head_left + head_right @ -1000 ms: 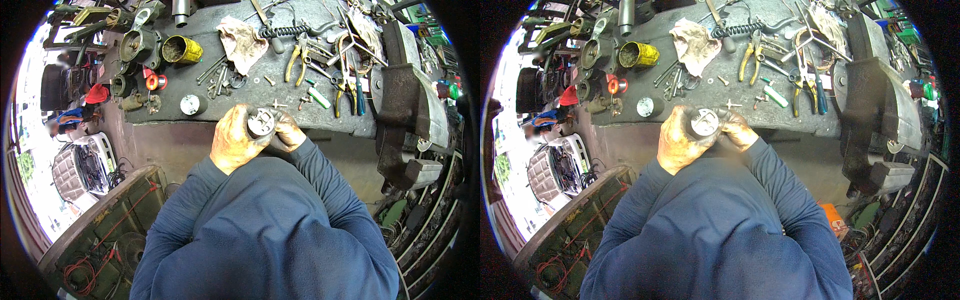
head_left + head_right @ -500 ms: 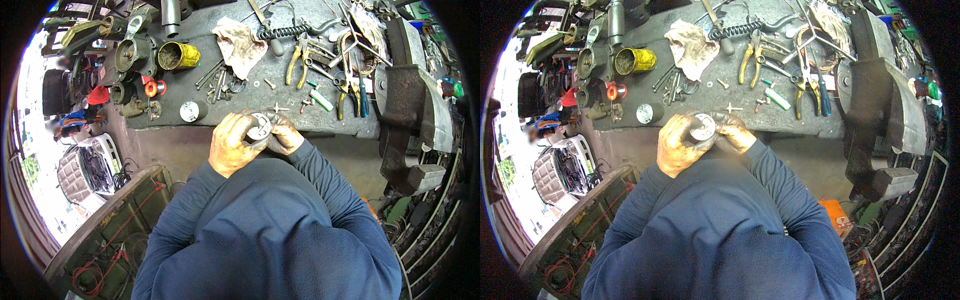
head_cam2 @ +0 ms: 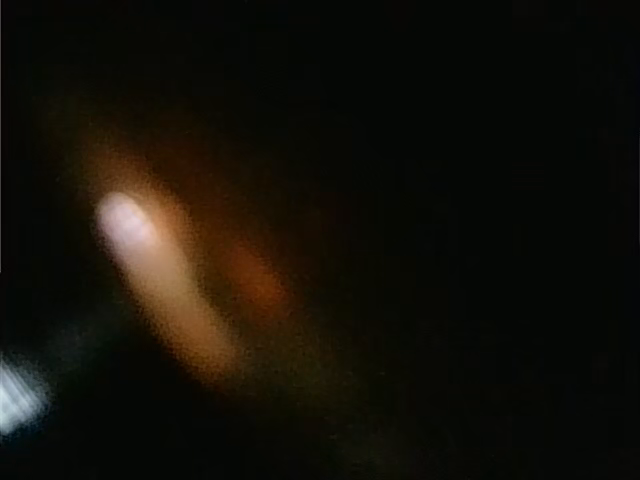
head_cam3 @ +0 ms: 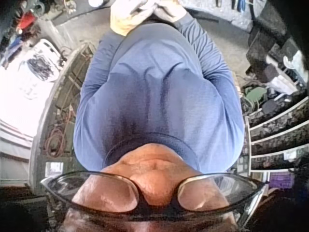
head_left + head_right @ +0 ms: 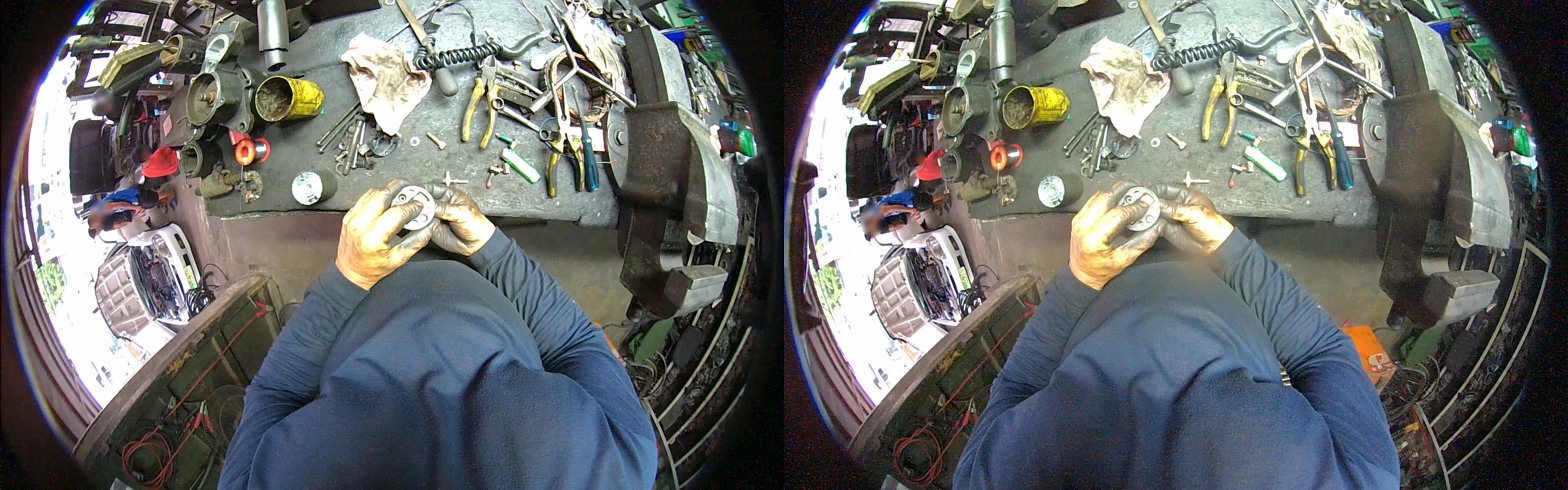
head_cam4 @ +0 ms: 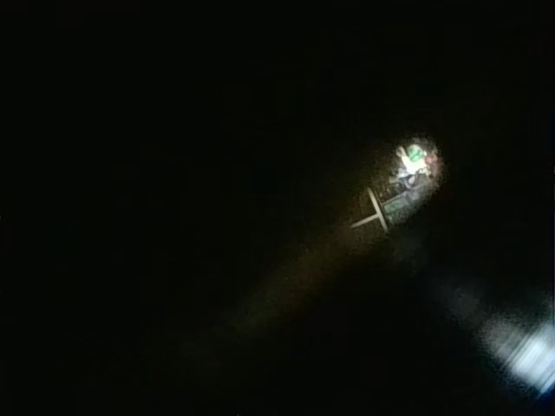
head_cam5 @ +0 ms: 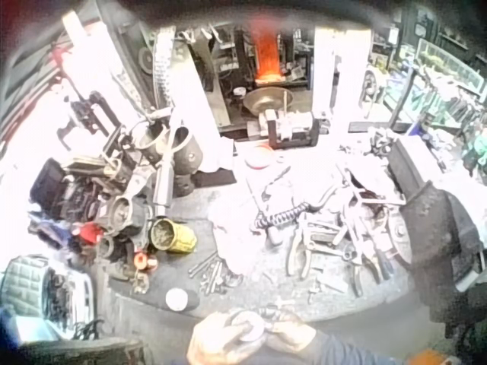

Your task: The person retrieves a cylindrical mechanical part and small metal components from a bowl, then inserts the components into the cylinder one by one. They move to a grinding machine to smooth the part, then return to the workbench to continue inserting components and adjusting the assembly.

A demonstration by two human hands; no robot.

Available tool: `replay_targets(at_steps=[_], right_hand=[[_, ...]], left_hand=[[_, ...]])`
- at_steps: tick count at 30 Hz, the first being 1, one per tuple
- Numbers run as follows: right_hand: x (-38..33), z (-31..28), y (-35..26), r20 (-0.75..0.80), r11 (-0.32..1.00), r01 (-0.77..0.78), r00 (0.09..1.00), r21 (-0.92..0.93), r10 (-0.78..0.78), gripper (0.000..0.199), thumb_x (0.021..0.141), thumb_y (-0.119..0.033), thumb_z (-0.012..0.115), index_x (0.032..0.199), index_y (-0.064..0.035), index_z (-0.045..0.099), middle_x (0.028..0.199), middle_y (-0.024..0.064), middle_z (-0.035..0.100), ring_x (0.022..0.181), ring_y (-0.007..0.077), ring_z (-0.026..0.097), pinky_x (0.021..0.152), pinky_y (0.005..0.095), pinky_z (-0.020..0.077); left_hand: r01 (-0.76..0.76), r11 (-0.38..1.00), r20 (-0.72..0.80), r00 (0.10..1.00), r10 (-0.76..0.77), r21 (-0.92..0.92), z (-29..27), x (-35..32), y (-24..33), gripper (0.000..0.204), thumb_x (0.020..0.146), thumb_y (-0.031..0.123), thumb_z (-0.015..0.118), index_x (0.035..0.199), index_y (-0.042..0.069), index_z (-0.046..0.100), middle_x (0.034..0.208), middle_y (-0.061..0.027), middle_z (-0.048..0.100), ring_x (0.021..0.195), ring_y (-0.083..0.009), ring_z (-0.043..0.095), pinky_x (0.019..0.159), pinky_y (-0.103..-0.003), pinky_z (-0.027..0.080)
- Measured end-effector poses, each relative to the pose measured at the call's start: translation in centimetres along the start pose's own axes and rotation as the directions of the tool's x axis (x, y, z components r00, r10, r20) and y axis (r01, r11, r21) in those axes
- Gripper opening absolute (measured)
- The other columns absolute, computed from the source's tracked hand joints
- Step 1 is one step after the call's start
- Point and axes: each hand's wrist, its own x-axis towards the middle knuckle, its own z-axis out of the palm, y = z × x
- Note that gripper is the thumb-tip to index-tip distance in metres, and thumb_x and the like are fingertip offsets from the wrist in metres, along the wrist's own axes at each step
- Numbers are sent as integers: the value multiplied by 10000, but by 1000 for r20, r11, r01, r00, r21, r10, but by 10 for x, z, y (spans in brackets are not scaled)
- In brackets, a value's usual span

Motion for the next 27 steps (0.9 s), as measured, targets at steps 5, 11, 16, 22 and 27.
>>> replay_targets(at_steps=[5, 11, 16, 22, 27], right_hand=[[-2, 3, -3, -28, 1000, 4, 1000, -10, -4, 481, 974, -159, 716, 1392, 27, 566, 1347, 151, 657, 1265, 284, 632, 1130, 453, 485], [-2, -1, 0, -32, 998, -9, 999, -68, 7, 565, 942, -191, 759, 1414, 37, 549, 1366, 152, 650, 1273, 277, 628, 1135, 447, 482], [-5, -14, 11, -42, 994, 50, 998, -95, -54, 610, 934, -207, 767, 1431, 55, 528, 1389, 165, 636, 1295, 282, 613, 1147, 442, 470], [-6, -15, 18, -56, 997, 30, 998, -65, -34, 700, 902, -244, 796, 1446, 82, 499, 1414, 173, 620, 1319, 285, 595, 1164, 437, 449], [-6, -9, 22, -75, 998, 9, 997, -63, -14, 765, 893, -270, 809, 1479, 81, 467, 1440, 176, 603, 1339, 282, 578, 1169, 433, 439]], left_hand=[[-7, 1000, -16, 1000, 7, -1, 3, 0, 1, 425, 675, 176, 915, 1049, 49, 757, 1151, -245, 707, 964, -392, 706, 840, -438, 576], [12, 1000, -14, 1000, -12, 23, 5, 0, 4, 405, 674, 145, 930, 1026, 48, 755, 1140, -227, 716, 965, -383, 715, 822, -428, 586], [16, 999, 7, 1000, -16, 33, 11, -6, -3, 520, 671, 154, 946, 1116, 31, 707, 1150, -221, 713, 985, -378, 720, 849, -424, 589], [141, 984, -68, 986, -149, -109, 21, -17, -2, 759, 726, 220, 940, 1319, -14, 528, 1169, -208, 698, 1033, -389, 718, 900, -426, 586], [150, 987, -105, 982, -156, -56, 26, -30, -9, 790, 700, 211, 968, 1306, -15, 515, 1167, -202, 699, 1038, -342, 732, 892, -400, 593]])
